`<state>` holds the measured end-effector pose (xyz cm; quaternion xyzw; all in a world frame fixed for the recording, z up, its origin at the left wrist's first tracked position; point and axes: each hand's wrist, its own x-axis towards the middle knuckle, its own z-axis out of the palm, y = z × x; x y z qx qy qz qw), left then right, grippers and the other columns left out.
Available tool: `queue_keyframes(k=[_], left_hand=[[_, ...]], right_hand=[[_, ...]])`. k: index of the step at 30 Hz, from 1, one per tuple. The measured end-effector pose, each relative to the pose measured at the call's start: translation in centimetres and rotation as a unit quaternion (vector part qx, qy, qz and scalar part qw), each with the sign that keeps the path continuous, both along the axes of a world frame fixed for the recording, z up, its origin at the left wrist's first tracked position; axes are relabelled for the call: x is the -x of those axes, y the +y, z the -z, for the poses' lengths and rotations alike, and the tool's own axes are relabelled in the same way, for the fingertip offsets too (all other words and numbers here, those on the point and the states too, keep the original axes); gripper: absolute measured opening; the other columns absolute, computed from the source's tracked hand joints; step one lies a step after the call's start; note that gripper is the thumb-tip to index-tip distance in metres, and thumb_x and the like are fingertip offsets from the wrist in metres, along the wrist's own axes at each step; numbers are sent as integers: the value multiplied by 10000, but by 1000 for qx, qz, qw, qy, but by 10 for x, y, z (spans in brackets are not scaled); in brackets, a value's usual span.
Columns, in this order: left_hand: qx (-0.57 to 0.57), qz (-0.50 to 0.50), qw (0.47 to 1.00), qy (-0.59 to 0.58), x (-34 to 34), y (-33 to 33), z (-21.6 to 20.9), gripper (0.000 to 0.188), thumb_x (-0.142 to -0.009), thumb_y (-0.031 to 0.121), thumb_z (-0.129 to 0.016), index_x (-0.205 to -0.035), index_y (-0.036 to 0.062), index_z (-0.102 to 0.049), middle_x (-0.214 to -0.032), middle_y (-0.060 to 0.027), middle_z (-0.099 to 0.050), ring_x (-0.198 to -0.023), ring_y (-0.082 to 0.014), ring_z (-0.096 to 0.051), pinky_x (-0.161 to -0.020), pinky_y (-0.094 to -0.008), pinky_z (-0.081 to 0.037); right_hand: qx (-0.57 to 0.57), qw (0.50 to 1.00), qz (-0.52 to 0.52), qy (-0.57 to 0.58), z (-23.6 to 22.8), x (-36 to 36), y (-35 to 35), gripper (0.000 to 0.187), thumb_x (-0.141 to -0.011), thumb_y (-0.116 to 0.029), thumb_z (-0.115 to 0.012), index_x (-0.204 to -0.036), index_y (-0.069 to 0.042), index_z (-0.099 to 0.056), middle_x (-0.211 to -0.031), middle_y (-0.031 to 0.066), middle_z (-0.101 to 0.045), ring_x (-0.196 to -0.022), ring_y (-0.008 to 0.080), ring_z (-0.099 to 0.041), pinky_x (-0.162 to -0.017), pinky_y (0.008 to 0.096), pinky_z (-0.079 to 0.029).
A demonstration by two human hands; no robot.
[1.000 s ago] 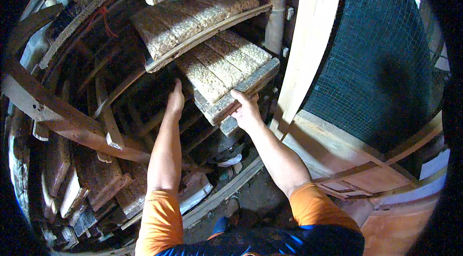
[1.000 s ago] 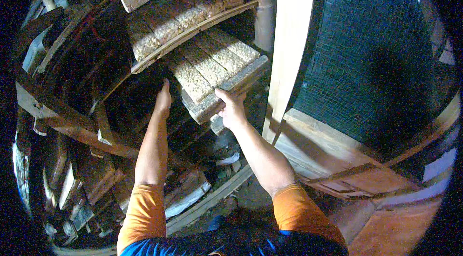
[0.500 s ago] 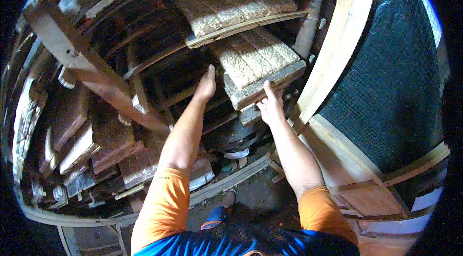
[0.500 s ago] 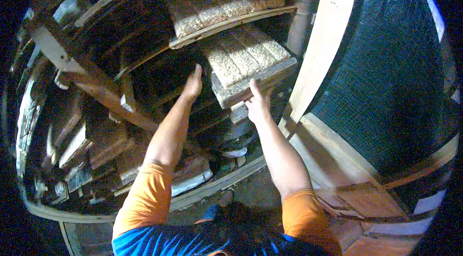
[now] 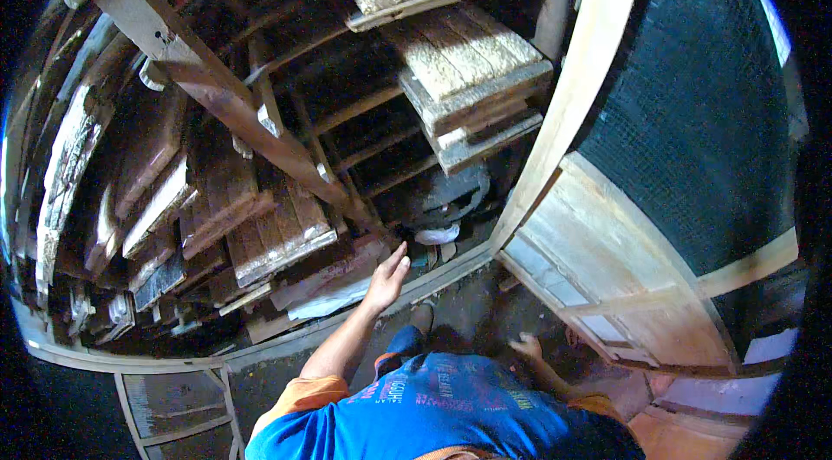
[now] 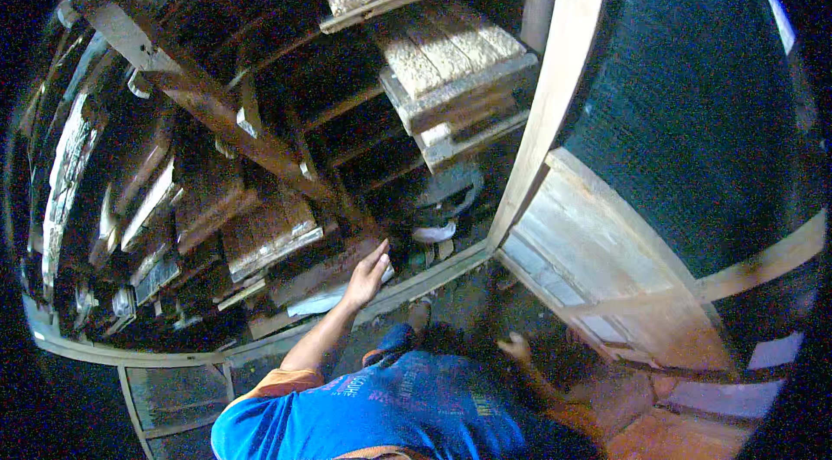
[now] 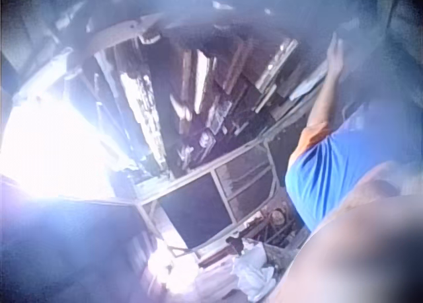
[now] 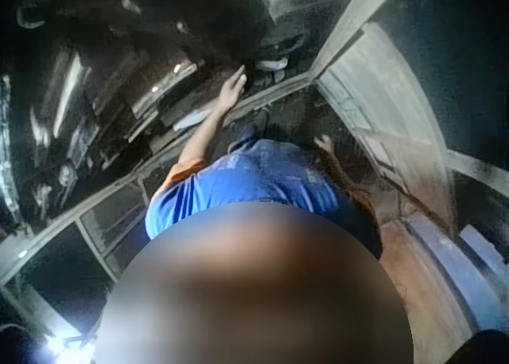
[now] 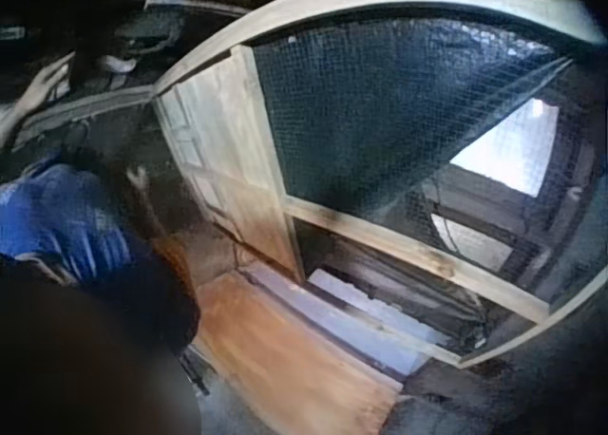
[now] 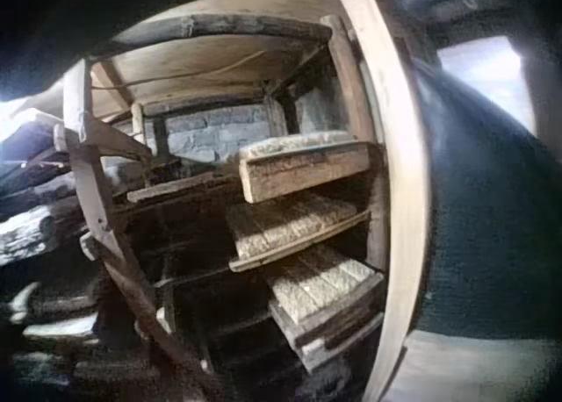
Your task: The person repeatedly picks up wooden planks from a table and places them onto a wooden rack. They move between the table and the rack multiple times, handling the planks one at a time or in small groups.
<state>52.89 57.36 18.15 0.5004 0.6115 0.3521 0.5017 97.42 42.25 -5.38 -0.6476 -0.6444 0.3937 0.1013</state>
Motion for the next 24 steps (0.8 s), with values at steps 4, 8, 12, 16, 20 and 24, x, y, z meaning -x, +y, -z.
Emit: queue_keyframes(k=[4, 8, 12, 16, 20, 24], left_hand=[[-88, -21, 996, 6, -11, 28, -15, 597, -1019, 304, -523, -1488, -21, -351, -1538, -199, -375, -1432, -255, -353, -1160, -332, -271], [-195, -9, 977, -90, -43, 93, -58, 713, -1043, 265, -478, -1558, 0, -62, -1623, -200, -120, -1499, -230, -141, -1187, -314, -161], [-188, 4, 964, -186, -71, 140, -94, 704, -1052, 305, -453, -1557, 4, -65, -1628, -177, -110, -1498, -235, -145, -1195, -326, -137], [-154, 10, 974, -168, -74, 163, -83, 722, -1016, 531, -401, -1578, 131, -184, -1649, -64, -146, -1521, -229, -94, -1193, -462, -119], [-55, -80, 967, -237, -65, 152, -24, 714, -1011, 429, -501, -1558, 61, -227, -1615, -109, -251, -1477, -251, -253, -1170, -457, -204], [29, -118, 973, -197, -75, 140, 38, 840, -960, 284, -641, -1545, -33, -128, -1611, -217, -171, -1485, -280, -217, -1191, -355, -179]], right_hand=[[385, 889, 236, 72, 35, -92, -139, 507, -876, -349, -660, -1259, -25, -589, -1029, 165, -683, -753, 270, -673, -672, 432, -556], [371, 816, 401, 190, 21, -110, -180, 459, -895, -343, -634, -1234, -37, -590, -1008, 140, -682, -751, 278, -672, -663, 450, -555], [296, 792, 437, 307, 20, -106, -160, 413, -914, -338, -609, -1210, -50, -591, -987, 116, -680, -749, 285, -670, -655, 467, -554], [207, 821, 374, 378, 43, -103, -138, 370, -933, -332, -584, -1185, -63, -593, -966, 92, -678, -747, 293, -669, -646, 485, -552], [187, 873, 326, 310, 68, -101, -129, 338, -943, -312, -580, -1171, -63, -588, -949, 80, -674, -751, 300, -672, -625, 497, -550], [195, 886, 362, 216, 47, -110, -142, 352, -941, -273, -622, -1200, -41, -569, -983, 96, -669, -771, 295, -675, -608, 484, -550]])
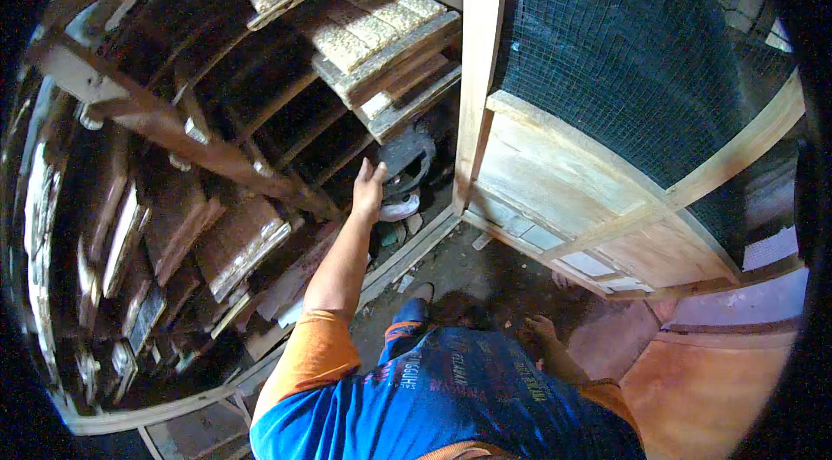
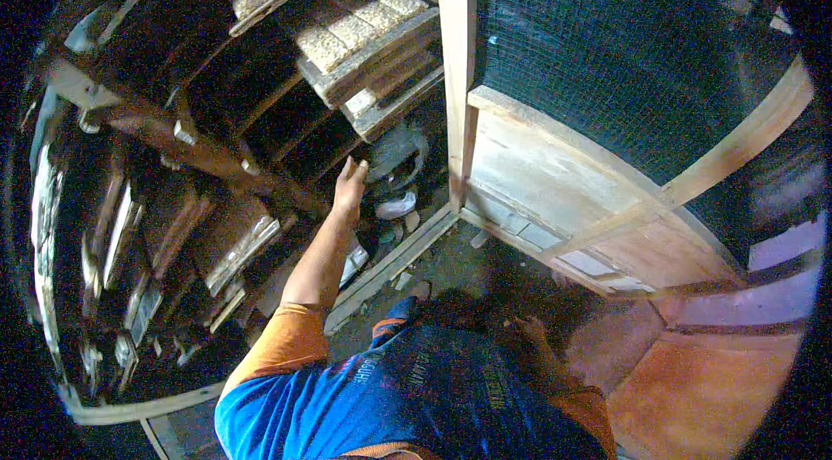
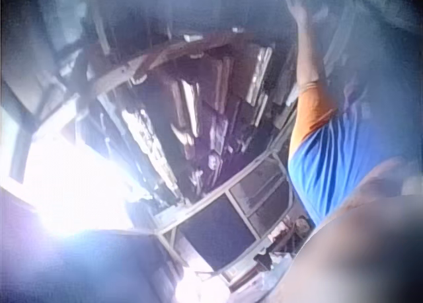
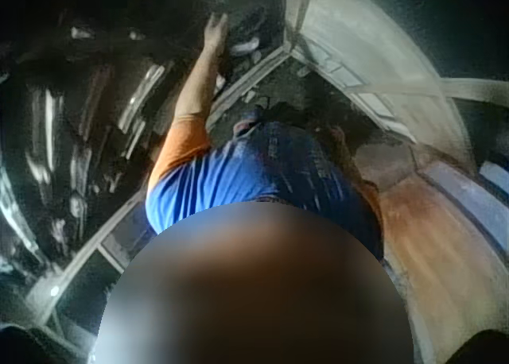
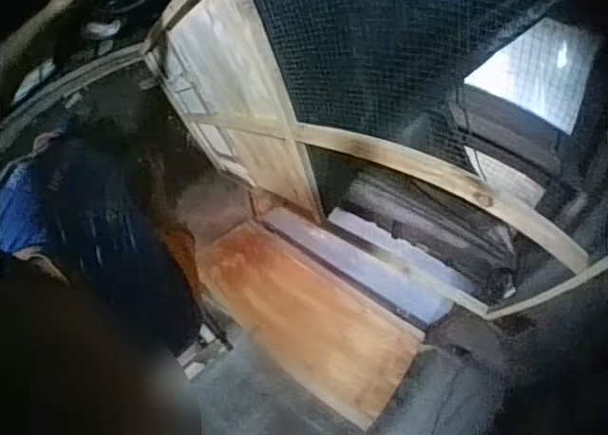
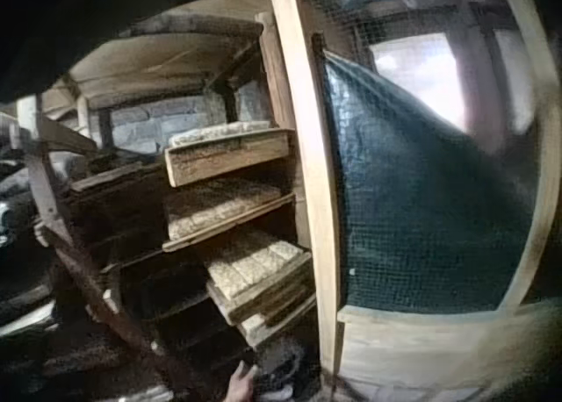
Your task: The person repeatedly picks up wooden planks from a table and places them onto a wooden rack. They move between the table and the rack multiple times, handling the planks one at a time or in small groups.
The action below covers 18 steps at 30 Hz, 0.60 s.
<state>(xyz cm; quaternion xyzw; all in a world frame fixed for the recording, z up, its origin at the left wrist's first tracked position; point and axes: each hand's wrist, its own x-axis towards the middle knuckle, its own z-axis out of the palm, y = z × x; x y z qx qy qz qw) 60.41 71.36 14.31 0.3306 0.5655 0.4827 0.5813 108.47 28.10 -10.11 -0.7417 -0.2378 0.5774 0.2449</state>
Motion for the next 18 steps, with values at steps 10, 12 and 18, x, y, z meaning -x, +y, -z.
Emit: queue_keyframes(k=[10, 12, 18], left_hand=[[89, 69, 994, 16, -7, 101, 71, 639, -842, 565, -707, -1082, -25, -653, -1032, -118, -682, -865, -194, -639, -683, -345, -493], [127, 79, 989, 21, -1, 107, 75, 766, -863, 624, -640, -1235, -44, -595, -1183, -151, -656, -1078, -273, -627, -851, -419, -492], [26, 139, 982, 128, 11, 116, 82, 630, -956, 542, -561, -1226, -24, -632, -1161, -126, -679, -1011, -245, -621, -819, -368, -457]], right_hand=[[18, 885, 358, 296, -102, 21, -57, 407, -955, -327, -617, -1265, -66, -570, -1048, 109, -678, -852, 275, -658, -681, 458, -548], [23, 882, 366, 297, -106, 35, -66, 419, -957, -350, -607, -1273, -77, -576, -1045, 112, -682, -873, 273, -654, -697, 457, -546], [-35, 956, 292, 4, -96, 128, -74, 426, -909, -354, -679, -1249, -105, -620, -1007, 83, -698, -821, 213, -667, -686, 373, -551]])
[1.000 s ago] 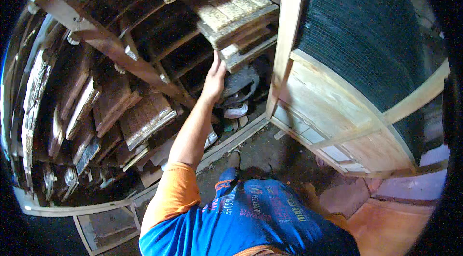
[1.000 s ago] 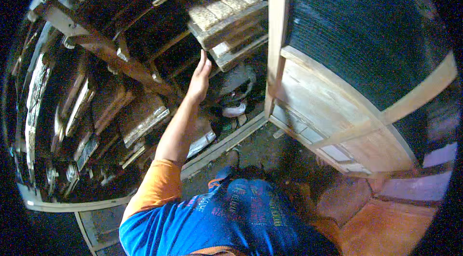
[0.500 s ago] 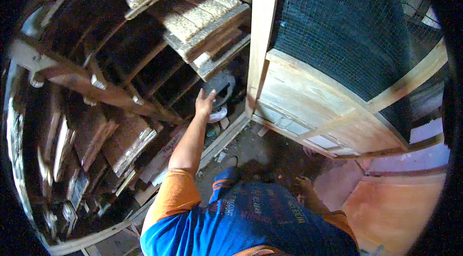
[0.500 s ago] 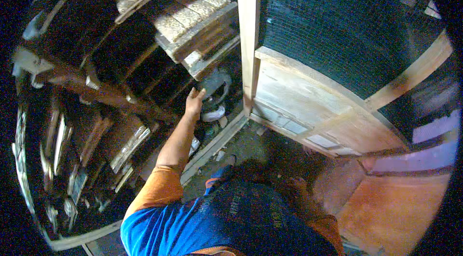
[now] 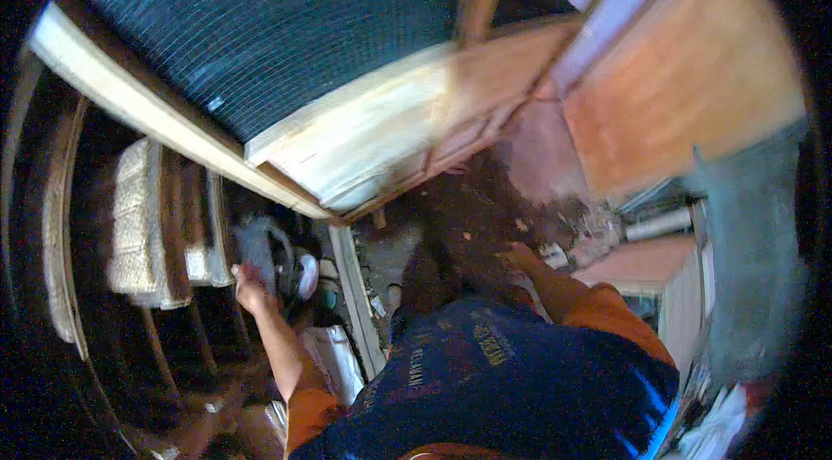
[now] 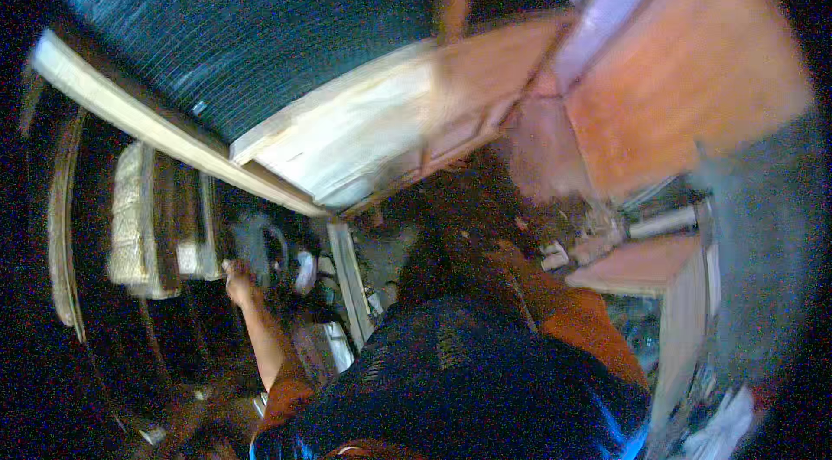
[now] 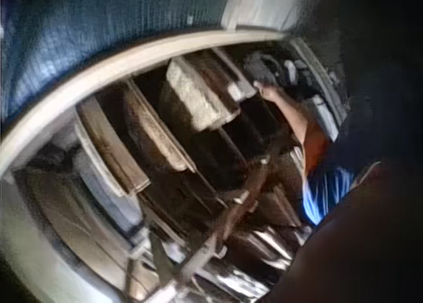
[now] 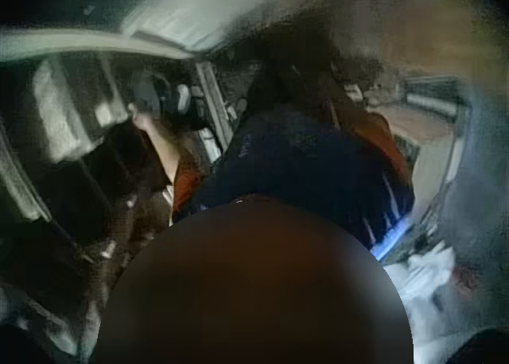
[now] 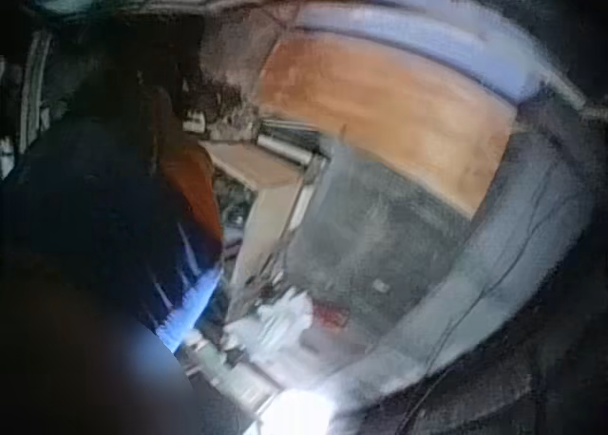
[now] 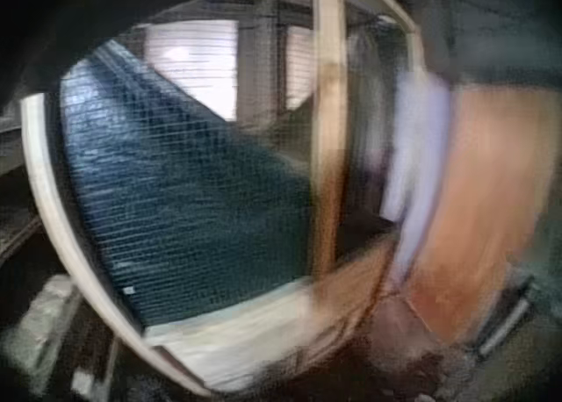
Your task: The person repeatedly picks up wooden planks from a table and places them onto a wooden rack. They move between the table and the rack multiple times, handling the planks one at a time or in small groups.
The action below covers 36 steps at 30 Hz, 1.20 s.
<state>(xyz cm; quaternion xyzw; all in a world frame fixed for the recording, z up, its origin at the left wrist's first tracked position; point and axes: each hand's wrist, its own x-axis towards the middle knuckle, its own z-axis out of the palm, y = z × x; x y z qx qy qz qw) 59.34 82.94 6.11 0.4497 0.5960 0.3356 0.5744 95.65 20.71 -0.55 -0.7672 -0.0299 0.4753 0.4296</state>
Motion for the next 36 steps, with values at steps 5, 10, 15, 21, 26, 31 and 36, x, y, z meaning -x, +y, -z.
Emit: queue_keyframes(k=[5, 10, 15, 21, 26, 31, 36], left_hand=[[110, 14, 992, -56, 4, 14, -11, 699, -1002, 532, -466, -1448, -6, -437, -1475, -150, -471, -1291, -345, -506, -1062, -469, -366], [63, 13, 997, -51, 1, -57, -33, 466, -968, 415, -549, -1279, 70, -521, -1014, -88, -586, -829, -258, -580, -737, -401, -480], [180, 120, 975, -58, -30, -190, 3, 316, -987, 337, -520, -1158, 75, -558, -891, -46, -577, -723, -213, -559, -602, -332, -466], [275, 327, 902, 69, -85, -300, 59, 316, -998, 344, -495, -1163, 81, -556, -903, -54, -587, -716, -211, -562, -587, -332, -471], [283, 430, 851, 103, -126, -323, 74, 318, -1007, 350, -475, -1166, 86, -554, -913, -61, -595, -710, -209, -565, -575, -332, -475], [221, 455, 843, 184, -152, -320, 56, 325, -1019, 366, -452, -1175, 98, -550, -934, -74, -604, -704, -208, -570, -561, -335, -476], [303, 485, 803, 167, -199, -321, 50, 357, -1016, 428, -455, -1213, 137, -523, -1044, -107, -613, -722, -243, -591, -549, -350, -464]], right_hand=[[69, 989, -1, -130, 35, 17, -21, 584, -820, -492, -702, -1223, -73, -639, -1050, 123, -697, -905, 265, -667, -755, 417, -542], [206, 941, -23, -268, 121, 15, -83, 791, -728, -672, -703, -1204, -42, -653, -1118, 179, -690, -1026, 349, -659, -845, 492, -528], [275, 942, 10, -195, 194, 57, -161, 668, -720, -669, -701, -1011, -68, -724, -995, 168, -706, -950, 367, -667, -824, 502, -521], [220, 942, 252, 2, 157, 96, -285, 563, -766, -564, -700, -1046, -76, -674, -984, 148, -696, -887, 321, -654, -742, 474, -510], [179, 902, 386, 78, 105, 94, -340, 482, -803, -476, -700, -1074, -83, -632, -975, 132, -688, -834, 283, -643, -673, 451, -501], [143, 886, 434, 79, 84, 57, -338, 412, -841, -389, -700, -1103, -90, -590, -967, 116, -680, -781, 244, -632, -605, 428, -492], [77, 869, 484, 70, 92, 33, -320, 368, -875, -315, -697, -1143, -105, -558, -971, 100, -674, -736, 214, -619, -560, 407, -486]])
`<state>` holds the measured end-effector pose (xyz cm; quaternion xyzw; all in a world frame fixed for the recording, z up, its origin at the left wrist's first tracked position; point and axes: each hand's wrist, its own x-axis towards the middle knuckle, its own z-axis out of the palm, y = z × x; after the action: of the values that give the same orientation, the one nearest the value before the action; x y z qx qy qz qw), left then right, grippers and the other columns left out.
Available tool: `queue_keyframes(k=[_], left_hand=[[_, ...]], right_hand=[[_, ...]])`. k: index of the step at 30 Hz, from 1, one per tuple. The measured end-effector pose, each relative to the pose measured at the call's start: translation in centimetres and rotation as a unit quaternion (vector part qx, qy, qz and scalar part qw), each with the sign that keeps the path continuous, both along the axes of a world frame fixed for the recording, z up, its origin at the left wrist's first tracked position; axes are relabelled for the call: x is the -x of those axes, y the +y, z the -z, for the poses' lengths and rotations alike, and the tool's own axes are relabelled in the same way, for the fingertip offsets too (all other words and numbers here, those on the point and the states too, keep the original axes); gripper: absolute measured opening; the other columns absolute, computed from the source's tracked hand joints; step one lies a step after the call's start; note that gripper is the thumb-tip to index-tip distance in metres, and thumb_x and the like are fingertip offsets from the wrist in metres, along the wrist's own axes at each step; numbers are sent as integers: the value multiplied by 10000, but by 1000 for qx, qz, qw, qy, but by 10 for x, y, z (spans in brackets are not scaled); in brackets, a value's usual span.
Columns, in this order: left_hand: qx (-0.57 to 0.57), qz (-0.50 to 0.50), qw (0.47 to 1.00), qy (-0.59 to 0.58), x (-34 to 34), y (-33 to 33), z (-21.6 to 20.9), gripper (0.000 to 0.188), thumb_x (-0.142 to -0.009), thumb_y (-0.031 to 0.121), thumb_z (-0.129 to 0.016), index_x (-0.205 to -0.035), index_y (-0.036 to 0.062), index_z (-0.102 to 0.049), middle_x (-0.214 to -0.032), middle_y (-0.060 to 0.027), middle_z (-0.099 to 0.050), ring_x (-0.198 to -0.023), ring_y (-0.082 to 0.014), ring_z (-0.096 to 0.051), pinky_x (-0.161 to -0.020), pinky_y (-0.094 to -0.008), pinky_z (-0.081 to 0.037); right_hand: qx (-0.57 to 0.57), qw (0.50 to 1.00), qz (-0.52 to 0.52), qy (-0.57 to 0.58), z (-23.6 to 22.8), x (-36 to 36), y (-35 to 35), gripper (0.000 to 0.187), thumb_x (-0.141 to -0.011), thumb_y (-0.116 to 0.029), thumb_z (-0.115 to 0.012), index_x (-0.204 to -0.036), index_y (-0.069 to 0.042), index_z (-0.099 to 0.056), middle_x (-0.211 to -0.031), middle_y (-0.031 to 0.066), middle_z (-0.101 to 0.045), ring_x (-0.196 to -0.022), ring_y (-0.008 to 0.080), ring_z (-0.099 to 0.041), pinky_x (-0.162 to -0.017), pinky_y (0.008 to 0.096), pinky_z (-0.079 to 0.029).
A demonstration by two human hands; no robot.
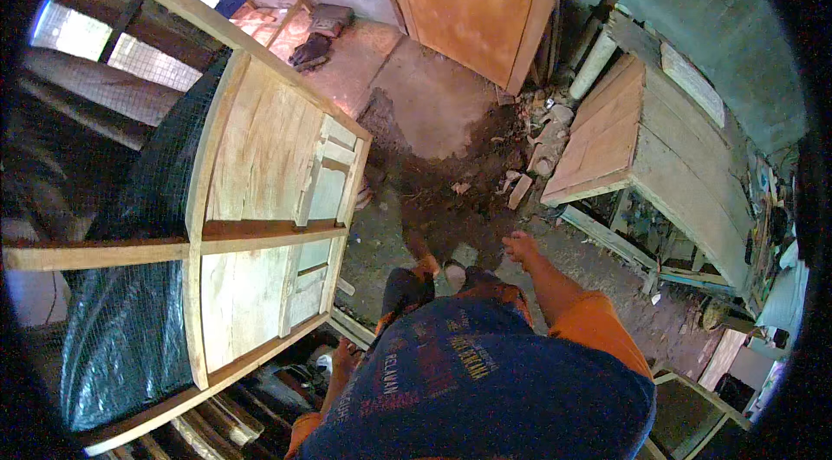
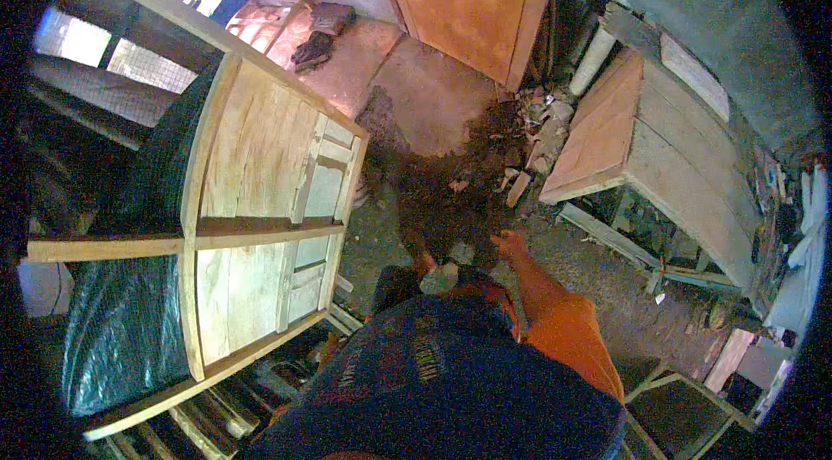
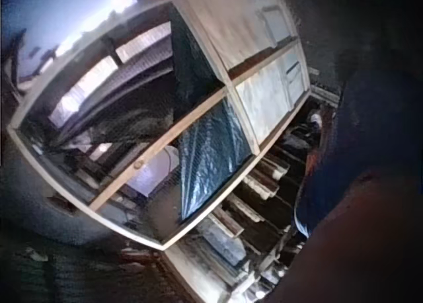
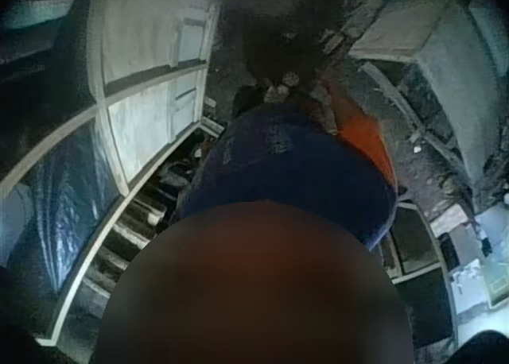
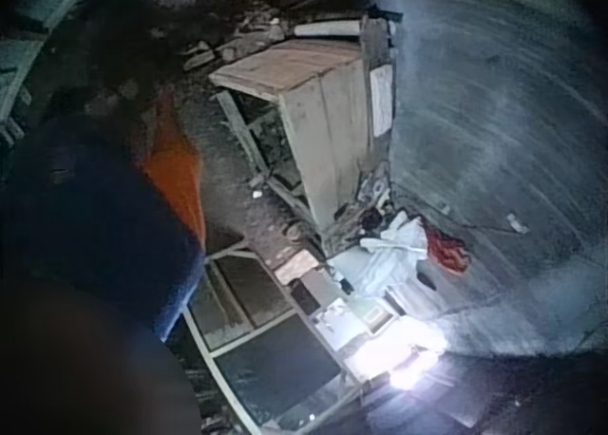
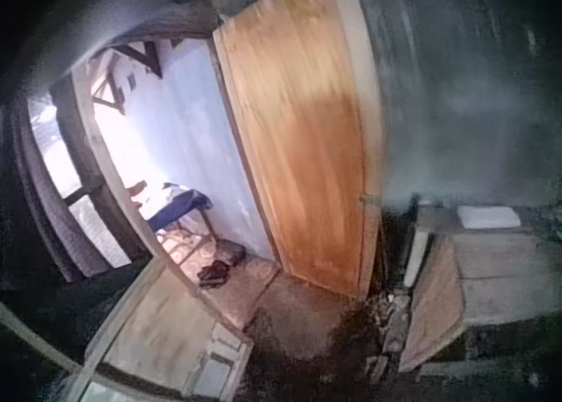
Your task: The person repeatedly picks up wooden planks from a table and places them onto a wooden rack. They move between the table and the rack multiple times, handling the planks one at a time or in small groups.
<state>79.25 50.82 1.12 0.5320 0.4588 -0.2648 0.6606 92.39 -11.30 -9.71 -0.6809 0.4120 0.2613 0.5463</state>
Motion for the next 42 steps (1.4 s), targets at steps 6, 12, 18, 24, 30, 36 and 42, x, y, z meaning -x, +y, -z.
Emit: queue_keyframes(k=[6, 12, 18, 24, 30, 36, 42], left_hand=[[-10, 215, 976, -38, -86, -10, 34, 411, -968, 516, -529, -996, 109, -581, -855, -62, -611, -671, -236, -591, -501, -355, -429], [-87, 108, 989, 53, -247, -46, 62, 517, -940, 562, -548, -1074, 67, -617, -876, -87, -633, -676, -223, -614, -577, -410, -501], [-97, 140, 984, -55, -369, -52, 91, 384, -969, 440, -544, -1148, 108, -616, -951, -56, -643, -802, -222, -645, -661, -450, -542], [-96, 136, 986, -24, -421, -44, 113, 353, -947, 362, -594, -1232, 154, -602, -803, -53, -645, -617, -207, -614, -583, -371, -545], [-330, 538, 751, -194, -405, -44, 113, 483, -737, 374, -762, -1123, 111, -639, -1113, -161, -671, -993, -323, -674, -836, -458, -530], [-136, 200, 970, -1, -352, -84, 84, 448, -762, 381, -741, -1106, 107, -652, -1075, -152, -663, -954, -320, -663, -807, -453, -524], [-86, 119, 988, 43, -340, -136, 57, 433, -805, 407, -703, -1106, 99, -656, -1017, -130, -658, -906, -301, -650, -773, -448, -515]], right_hand=[[-42, 999, 6, -1, 24, 15, -22, 473, -936, -336, -627, -1353, -157, -491, -1100, 80, -651, -777, 222, -592, -661, 429, -502], [-21, 975, 184, 122, -53, 21, -29, 285, -1015, -260, -447, -1240, -152, -582, -1041, 26, -628, -883, 205, -572, -696, 413, -469], [-37, 980, 181, 72, -98, -92, -31, 189, -957, -176, -572, -1137, -126, -596, -985, 49, -614, -737, 183, -586, -591, 336, -452], [-31, 997, 62, -29, -117, -213, -14, 594, -874, -188, -737, -1386, -62, -462, -1015, 102, -646, -815, 197, -659, -615, 342, -529], [-3, 1000, -13, -2, -104, -259, -26, 550, -869, -200, -745, -1340, -49, -507, -1035, 91, -654, -798, 198, -659, -636, 356, -531], [-43, 997, 52, 34, -103, -238, -87, 489, -856, -224, -755, -1259, -61, -530, -996, 95, -649, -781, 246, -660, -604, 383, -539], [-102, 979, 174, 22, -64, -239, -147, 287, -854, -183, -732, -1082, -100, -579, -844, 72, -602, -672, 248, -628, -518, 364, -489]])
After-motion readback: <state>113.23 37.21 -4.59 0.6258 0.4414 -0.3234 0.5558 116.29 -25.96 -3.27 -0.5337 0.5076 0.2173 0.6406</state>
